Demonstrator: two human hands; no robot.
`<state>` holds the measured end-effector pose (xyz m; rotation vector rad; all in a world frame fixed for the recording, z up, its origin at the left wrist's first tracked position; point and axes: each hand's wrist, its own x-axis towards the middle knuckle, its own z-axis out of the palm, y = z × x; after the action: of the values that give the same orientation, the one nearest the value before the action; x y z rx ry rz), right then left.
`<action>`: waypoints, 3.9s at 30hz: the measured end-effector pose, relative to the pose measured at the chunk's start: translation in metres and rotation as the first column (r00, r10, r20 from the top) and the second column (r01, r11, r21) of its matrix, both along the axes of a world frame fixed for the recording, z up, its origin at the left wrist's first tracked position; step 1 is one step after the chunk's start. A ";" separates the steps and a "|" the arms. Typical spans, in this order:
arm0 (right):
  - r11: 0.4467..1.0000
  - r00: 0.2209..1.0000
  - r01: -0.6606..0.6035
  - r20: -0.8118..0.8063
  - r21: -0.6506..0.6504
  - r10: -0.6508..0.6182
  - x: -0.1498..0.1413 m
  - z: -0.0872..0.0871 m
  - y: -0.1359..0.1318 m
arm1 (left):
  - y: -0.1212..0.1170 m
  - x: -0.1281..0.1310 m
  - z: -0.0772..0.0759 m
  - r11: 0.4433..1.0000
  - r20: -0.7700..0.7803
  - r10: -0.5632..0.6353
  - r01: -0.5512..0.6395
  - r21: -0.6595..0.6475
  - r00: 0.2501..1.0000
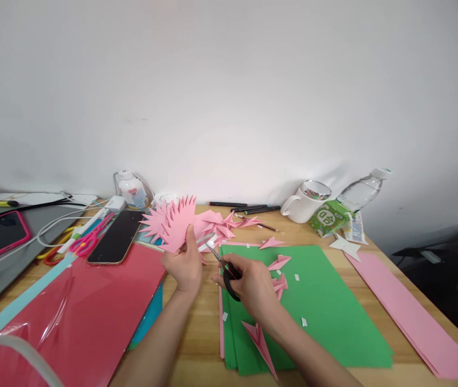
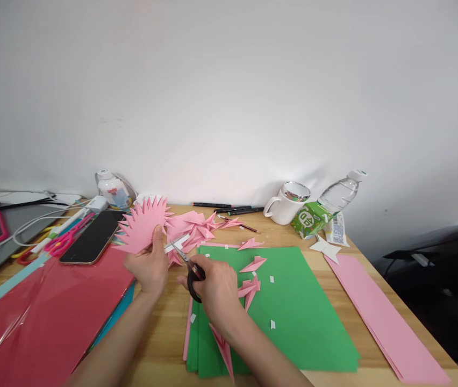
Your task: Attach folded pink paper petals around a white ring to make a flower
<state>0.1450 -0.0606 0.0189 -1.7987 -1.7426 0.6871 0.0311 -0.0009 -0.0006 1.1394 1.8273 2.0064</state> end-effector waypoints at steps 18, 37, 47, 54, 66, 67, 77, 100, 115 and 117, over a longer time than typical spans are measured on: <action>0.991 0.932 0.091 0.342 0.094 -0.118 0.048 0.017 0.015 | 0.004 -0.002 -0.004 0.996 -0.054 -0.084 0.083 -0.023 0.995; 0.921 0.726 -0.307 0.567 -0.238 0.389 0.056 0.012 0.026 | 0.003 0.000 0.000 0.989 0.043 -0.143 0.145 -0.033 0.989; 0.950 0.915 -0.193 -0.305 0.245 0.264 0.024 0.008 0.042 | 0.002 0.004 -0.002 0.982 0.055 -0.186 0.188 -0.025 0.981; 0.890 0.918 -0.287 -0.164 0.356 0.362 0.015 0.011 0.043 | 0.003 0.002 -0.006 0.962 0.038 -0.262 0.264 -0.070 0.964; 0.908 0.836 -0.133 -0.446 0.397 0.318 0.048 0.058 0.055 | 0.011 -0.008 -0.002 0.765 0.458 -0.545 0.640 -0.071 0.702; 0.911 0.828 -0.155 -0.453 0.382 0.331 0.050 0.058 0.056 | 0.012 -0.007 -0.001 0.739 0.502 -0.568 0.672 -0.039 0.653; 0.883 0.889 -0.173 -0.316 0.436 0.330 0.048 0.051 0.054 | 0.003 0.003 0.007 0.599 0.515 -0.695 0.800 0.029 0.502; 0.983 0.709 -0.069 -0.684 0.172 0.170 0.038 0.041 0.063 | -0.002 0.008 0.004 0.507 0.452 -0.783 0.859 0.065 0.428; 0.983 0.733 -0.116 -0.656 0.142 0.181 0.045 0.040 0.061 | -0.002 0.006 -0.002 0.462 0.427 -0.797 0.886 -0.025 0.427; 0.984 0.751 -0.120 -0.636 0.135 0.179 0.046 0.042 0.061 | -0.002 0.006 -0.004 0.460 0.437 -0.793 0.888 -0.025 0.424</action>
<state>0.1907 0.0005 0.0608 -1.1519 -1.4035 1.1249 0.0375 -0.0025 -0.0041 1.1520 0.9066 1.1854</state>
